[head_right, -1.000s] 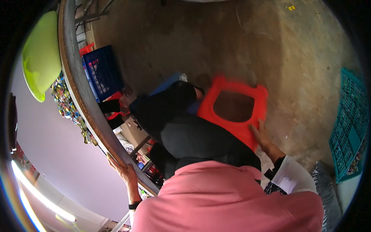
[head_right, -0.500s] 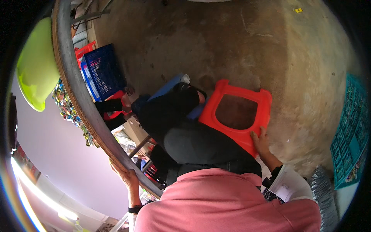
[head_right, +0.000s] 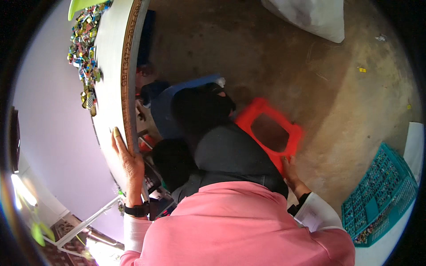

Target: Assembling small toy cars by fitting plastic bodies onto chassis and organizing parts on a production table.

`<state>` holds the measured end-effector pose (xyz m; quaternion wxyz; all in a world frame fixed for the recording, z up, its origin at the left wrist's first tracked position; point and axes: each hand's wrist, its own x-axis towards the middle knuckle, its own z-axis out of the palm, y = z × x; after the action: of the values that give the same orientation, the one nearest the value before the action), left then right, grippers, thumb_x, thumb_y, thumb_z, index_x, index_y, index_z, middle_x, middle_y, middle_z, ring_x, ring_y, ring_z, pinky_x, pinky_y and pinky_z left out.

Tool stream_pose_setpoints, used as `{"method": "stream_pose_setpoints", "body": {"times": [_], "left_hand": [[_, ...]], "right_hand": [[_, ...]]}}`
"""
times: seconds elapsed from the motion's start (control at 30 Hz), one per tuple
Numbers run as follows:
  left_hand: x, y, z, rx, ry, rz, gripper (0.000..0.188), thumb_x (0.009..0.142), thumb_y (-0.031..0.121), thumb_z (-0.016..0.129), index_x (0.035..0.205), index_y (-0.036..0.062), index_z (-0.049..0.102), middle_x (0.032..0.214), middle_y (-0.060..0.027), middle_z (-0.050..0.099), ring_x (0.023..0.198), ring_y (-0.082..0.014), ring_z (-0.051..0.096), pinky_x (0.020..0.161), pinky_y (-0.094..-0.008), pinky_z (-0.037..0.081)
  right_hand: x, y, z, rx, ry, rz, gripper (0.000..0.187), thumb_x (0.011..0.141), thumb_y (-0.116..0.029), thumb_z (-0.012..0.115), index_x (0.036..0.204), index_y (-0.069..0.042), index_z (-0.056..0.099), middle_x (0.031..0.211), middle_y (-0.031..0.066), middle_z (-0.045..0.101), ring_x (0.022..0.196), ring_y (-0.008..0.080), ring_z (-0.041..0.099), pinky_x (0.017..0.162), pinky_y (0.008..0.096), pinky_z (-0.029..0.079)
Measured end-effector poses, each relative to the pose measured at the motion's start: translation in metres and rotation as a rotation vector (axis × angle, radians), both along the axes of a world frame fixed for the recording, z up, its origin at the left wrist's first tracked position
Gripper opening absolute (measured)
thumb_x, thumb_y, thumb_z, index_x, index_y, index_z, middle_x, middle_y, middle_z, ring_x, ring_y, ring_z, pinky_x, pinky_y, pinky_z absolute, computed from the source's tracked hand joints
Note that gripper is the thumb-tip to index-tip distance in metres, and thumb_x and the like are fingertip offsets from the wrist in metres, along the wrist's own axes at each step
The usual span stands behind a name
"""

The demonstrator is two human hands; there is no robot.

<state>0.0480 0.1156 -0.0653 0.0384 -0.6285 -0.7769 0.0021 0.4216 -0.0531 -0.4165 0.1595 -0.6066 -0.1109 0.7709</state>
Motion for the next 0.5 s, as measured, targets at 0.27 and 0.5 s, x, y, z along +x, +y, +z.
{"method": "stream_pose_setpoints", "body": {"times": [0.27,0.5], "left_hand": [[-0.014,-0.006,-0.003,0.109,0.077,-0.087,0.081,0.059,-0.016,0.046,0.137,0.0012,0.034,0.139,-0.0207,0.032,0.130,-0.0385,0.031,0.108,-0.0415,0.025],[-0.035,-0.008,-0.009,0.155,0.128,-0.162,0.083,0.059,-0.016,0.043,0.139,0.0044,0.032,0.141,-0.0206,0.031,0.130,-0.0401,0.030,0.108,-0.0445,0.026]], "right_hand": [[-0.013,0.009,0.007,-0.060,-0.118,0.063,0.079,0.087,-0.053,0.047,0.139,-0.001,0.019,0.141,0.0179,0.027,0.132,0.0265,0.025,0.106,0.0369,0.024],[-0.018,0.010,0.032,-0.005,-0.217,0.086,0.084,0.085,-0.063,0.045,0.142,-0.009,0.015,0.140,0.0160,0.028,0.129,0.0262,0.029,0.100,0.0423,0.031]]}}
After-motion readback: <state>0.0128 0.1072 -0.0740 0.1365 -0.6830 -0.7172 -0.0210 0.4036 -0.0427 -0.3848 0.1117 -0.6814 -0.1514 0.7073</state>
